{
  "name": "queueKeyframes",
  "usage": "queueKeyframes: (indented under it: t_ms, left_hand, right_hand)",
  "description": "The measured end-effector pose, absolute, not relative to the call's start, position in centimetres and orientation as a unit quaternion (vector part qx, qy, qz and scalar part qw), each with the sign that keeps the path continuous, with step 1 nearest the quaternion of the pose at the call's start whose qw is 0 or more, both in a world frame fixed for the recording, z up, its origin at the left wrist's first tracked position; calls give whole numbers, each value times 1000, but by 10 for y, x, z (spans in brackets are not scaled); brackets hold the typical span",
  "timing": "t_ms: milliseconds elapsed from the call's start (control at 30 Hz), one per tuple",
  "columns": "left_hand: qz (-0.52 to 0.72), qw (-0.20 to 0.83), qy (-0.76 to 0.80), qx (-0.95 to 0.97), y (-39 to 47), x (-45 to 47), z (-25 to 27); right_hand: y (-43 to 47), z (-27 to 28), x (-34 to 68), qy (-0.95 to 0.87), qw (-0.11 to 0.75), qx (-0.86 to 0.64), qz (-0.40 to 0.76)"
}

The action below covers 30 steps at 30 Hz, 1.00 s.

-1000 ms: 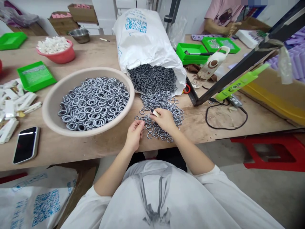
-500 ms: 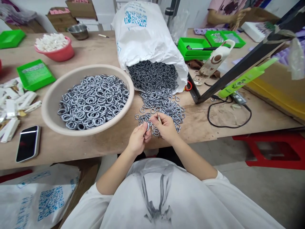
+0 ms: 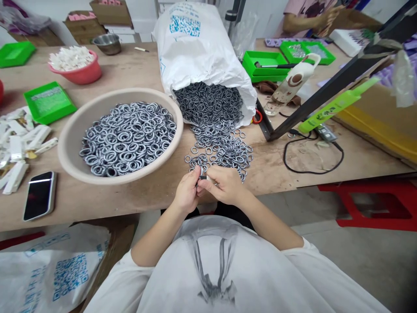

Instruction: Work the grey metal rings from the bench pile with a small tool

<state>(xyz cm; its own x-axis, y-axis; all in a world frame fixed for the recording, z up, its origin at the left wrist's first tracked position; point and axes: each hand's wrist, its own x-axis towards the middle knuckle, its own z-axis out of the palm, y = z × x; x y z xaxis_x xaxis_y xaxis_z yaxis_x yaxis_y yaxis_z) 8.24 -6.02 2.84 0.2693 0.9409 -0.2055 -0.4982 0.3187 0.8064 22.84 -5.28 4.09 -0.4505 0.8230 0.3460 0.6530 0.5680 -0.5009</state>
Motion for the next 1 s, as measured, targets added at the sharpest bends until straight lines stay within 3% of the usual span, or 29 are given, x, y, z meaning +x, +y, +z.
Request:
queueKeyframes:
  t_ms: [200, 333, 400, 600, 767, 900, 1000]
  left_hand:
    - [484, 740, 336, 325, -61, 82, 29]
    - [404, 772, 268, 412, -72, 78, 29]
    - [370, 781, 237, 444, -75, 73, 28]
    - [455, 704, 358, 410, -64, 48, 15]
    - [485, 685, 407, 359, -59, 35, 6]
    - [501, 683, 438, 300, -54, 30, 2]
    - [543, 629, 463, 309, -46, 33, -3]
  right_hand:
    - [-52, 40, 228, -833, 292, -428, 194]
    - [-32, 24, 237, -739, 385, -476, 281]
    - [-18, 17, 241, -697, 403, -532, 263]
    - [10, 21, 206, -789, 189, -575, 105]
    - [35, 25, 165, -811, 46, -581, 55]
    - [42, 23, 171, -801, 114, -581, 92]
    - [28, 26, 190, -769, 227, -546, 244]
